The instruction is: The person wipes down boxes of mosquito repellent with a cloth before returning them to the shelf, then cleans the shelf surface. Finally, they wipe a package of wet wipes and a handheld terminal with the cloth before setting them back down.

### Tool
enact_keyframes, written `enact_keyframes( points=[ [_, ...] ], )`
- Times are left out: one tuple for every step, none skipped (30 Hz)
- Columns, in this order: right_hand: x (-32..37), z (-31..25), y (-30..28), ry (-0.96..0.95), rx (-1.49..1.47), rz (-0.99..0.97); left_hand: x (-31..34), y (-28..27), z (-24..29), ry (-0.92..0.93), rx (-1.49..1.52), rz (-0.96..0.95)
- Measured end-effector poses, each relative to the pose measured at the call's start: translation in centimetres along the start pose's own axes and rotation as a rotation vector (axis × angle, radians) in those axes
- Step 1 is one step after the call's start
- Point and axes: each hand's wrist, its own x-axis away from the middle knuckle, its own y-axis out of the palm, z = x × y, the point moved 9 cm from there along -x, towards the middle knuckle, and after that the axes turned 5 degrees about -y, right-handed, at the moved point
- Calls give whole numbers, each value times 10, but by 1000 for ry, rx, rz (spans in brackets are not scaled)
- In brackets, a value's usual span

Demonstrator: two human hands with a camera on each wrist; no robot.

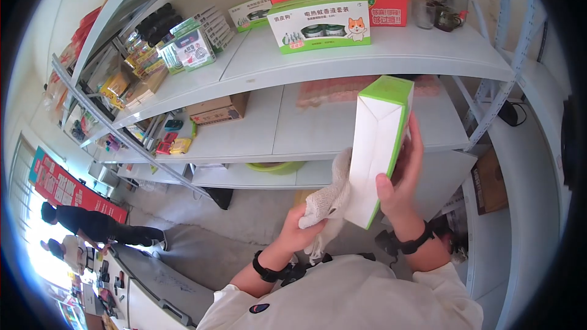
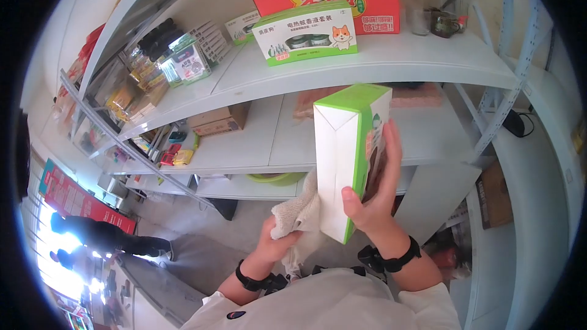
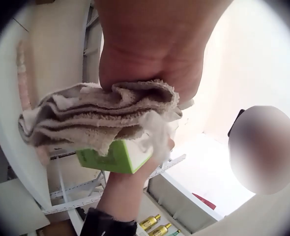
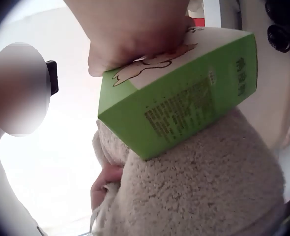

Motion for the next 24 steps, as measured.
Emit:
enact_keyframes(
  points=[
    [6, 3, 1, 19, 13, -1, -1, -3, 5, 15, 3, 19],
    [14, 7, 4, 53, 39, -27, -2, -8, 10, 29, 6, 40],
    [20, 7, 7, 59, 64, -42, -3, -11, 16, 43, 10, 61],
    [26, 8, 9, 65, 90, -56, -5, -12, 28, 48, 2, 81],
    [30, 5, 12, 40, 115, -60, -8, -13, 44, 55, -8, 102],
    [30, 1, 13, -22, 135, -48, -11, -15, 53, 65, -20, 124],
    [30, -3, 14, -84, 156, -34, -14, -12, 63, 168, -100, 118],
    [28, -7, 15, -112, 152, -14, -15, -6, 70, 271, -181, 114],
    [26, -13, 16, -139, 148, 5, -12, 1, 77, 371, -263, 113],
    [24, -20, 16, -164, 144, 25, -12, -2, 67, 338, -224, 121],
    [22, -26, 20, -147, 122, -16, -11, -5, 52, 309, -185, 128],
    [26, -20, 22, -71, 105, -32, -11, -9, 42, 283, -144, 131],
    [35, -15, 24, 2, 90, -47, -11, -13, 40, 267, -122, 127],
    [42, -10, 26, 75, 77, -62, -11, -20, 38, 252, -98, 123],
    [47, -8, 28, 113, 48, -55, -11, -26, 37, 234, -72, 121],
    [50, -7, 32, 153, 18, -51, -11, -34, 38, 214, -44, 134],
    [51, -6, 38, 194, -14, -49, -11, -43, 40, 194, -18, 151],
    [47, -10, 44, 213, -69, -40, -10, -52, 40, 171, 6, 171],
    [41, -18, 50, 236, -126, -34, -9, -58, 41, 180, -4, 153],
    [39, -21, 57, 261, -186, -26, -7, -65, 43, 190, -18, 136],
    [45, -17, 59, 95, 153, -242, -5, -72, 45, 200, -35, 117],
    [50, -12, 64, 136, 111, -224, -3, -79, 46, 206, -35, 130],
    [53, -8, 70, 179, 68, -203, -2, -84, 48, 212, -36, 140],
    [56, -6, 78, 216, -16, -177, 0, -90, 50, 216, -38, 146]
  ],
)
